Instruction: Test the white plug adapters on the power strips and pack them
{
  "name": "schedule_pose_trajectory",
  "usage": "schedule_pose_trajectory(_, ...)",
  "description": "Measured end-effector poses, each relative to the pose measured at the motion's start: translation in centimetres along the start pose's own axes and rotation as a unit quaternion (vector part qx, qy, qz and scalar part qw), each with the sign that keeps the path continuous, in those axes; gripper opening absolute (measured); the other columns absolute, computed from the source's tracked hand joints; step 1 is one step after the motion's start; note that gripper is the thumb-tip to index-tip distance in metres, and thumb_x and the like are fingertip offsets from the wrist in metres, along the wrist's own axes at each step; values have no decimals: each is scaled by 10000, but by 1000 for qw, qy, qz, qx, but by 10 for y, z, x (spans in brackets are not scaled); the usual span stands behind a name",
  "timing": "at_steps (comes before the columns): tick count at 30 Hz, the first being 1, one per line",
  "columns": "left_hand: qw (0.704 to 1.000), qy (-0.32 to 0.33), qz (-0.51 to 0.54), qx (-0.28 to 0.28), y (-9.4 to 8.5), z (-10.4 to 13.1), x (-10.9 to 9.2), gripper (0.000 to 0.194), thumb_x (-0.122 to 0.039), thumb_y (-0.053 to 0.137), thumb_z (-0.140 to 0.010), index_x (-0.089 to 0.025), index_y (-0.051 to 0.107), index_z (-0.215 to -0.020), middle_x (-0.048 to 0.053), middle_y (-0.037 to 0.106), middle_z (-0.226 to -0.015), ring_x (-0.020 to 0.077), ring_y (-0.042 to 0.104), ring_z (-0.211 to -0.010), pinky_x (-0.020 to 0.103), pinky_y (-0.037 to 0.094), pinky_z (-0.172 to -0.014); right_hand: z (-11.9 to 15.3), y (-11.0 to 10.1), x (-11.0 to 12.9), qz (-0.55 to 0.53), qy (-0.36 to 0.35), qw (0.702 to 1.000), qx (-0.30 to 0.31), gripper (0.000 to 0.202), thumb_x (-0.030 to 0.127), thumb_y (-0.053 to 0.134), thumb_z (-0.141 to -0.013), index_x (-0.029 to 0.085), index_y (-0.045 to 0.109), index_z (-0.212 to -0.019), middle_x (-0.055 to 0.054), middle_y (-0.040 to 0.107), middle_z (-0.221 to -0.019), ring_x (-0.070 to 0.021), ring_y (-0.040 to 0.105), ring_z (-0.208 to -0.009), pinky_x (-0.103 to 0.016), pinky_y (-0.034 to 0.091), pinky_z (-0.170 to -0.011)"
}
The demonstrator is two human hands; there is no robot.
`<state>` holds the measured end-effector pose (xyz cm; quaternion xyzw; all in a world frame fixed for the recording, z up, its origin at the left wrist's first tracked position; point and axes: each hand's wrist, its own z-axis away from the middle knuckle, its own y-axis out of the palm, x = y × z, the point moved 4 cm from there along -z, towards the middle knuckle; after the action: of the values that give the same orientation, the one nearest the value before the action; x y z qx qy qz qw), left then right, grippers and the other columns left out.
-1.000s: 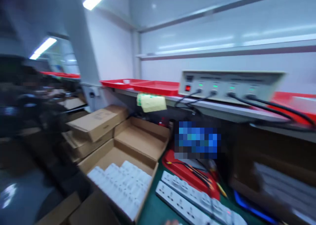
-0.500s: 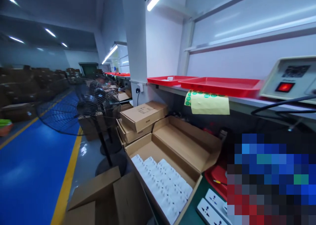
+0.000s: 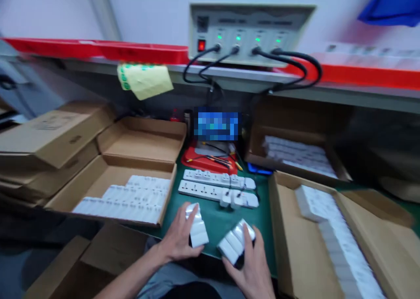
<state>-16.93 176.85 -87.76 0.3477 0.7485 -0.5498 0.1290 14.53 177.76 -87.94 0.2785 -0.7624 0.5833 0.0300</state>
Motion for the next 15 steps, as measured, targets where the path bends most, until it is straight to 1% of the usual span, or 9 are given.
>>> schedule_pose_trajectory(2,1000,16,-5,-7,-11,-7,-7,1341,-459,893,-761,-203,142,-1842,314,247,-1783,583,395,-1607,753,506,-1215,-12,-8,15,-14,-8,1000,11,1095,607,802,-888,301,280,-1801,-216,393,-1682,-501,548,-1512,-668,560,-1200)
schedule_pose_trajectory(5,999,32,-14,-33,-28,-15,-18,1311,-427,883,-780,-208,151,-1845,301,306,-1753,554,445,-1577,718,525,-1209,-28,-33,38,-40,0,999,-13,1025,524,804,-893,314,343,-1783,-191,411,-1647,-474,557,-1503,-650,538,-1229)
schedule_pose_trajectory(7,997,37,-21,-61,-39,-17,-23,1312,-426,880,-789,-209,141,-1851,295,321,-1751,543,451,-1583,697,528,-1218,-28,-50,50,-60,9,997,-51,1024,488,810,-901,324,337,-1794,-186,386,-1676,-473,539,-1529,-642,529,-1243)
schedule_pose_trajectory(9,995,34,-29,-87,-42,-14,-23,1320,-434,877,-796,-195,125,-1854,304,309,-1758,546,448,-1593,685,533,-1218,-20,-58,56,-63,17,992,-107,1078,466,844,-887,326,309,-1813,-195,333,-1722,-499,503,-1560,-652,530,-1237)
schedule_pose_trajectory(11,995,29,-39,-89,-35,-10,-19,1307,-431,875,-800,-179,141,-1851,315,316,-1749,558,454,-1585,693,539,-1211,-11,-53,56,-51,18,989,-136,1107,427,868,-873,326,303,-1820,-206,298,-1744,-526,484,-1569,-676,534,-1221)
schedule_pose_trajectory(12,996,26,-45,-78,-30,-9,-17,1290,-425,876,-797,-175,168,-1847,319,333,-1739,566,464,-1573,705,540,-1206,-10,-45,55,-44,11,991,-129,1086,407,868,-872,329,329,-1811,-207,308,-1736,-530,494,-1559,-685,540,-1210)
schedule_pose_trajectory(14,998,18,-45,-38,-21,-10,-13,1245,-424,888,-780,-173,261,-1826,318,378,-1715,577,488,-1544,730,541,-1197,-13,-33,52,-38,-2,996,-84,987,396,858,-875,337,434,-1764,-197,363,-1698,-522,530,-1528,-691,547,-1200)
schedule_pose_trajectory(15,999,11,-36,-20,-22,-12,-12,1221,-432,897,-769,-172,314,-1810,314,398,-1706,576,499,-1535,735,543,-1195,-18,-32,51,-43,-3,997,-58,931,414,855,-875,340,492,-1730,-188,396,-1675,-512,552,-1510,-685,552,-1198)
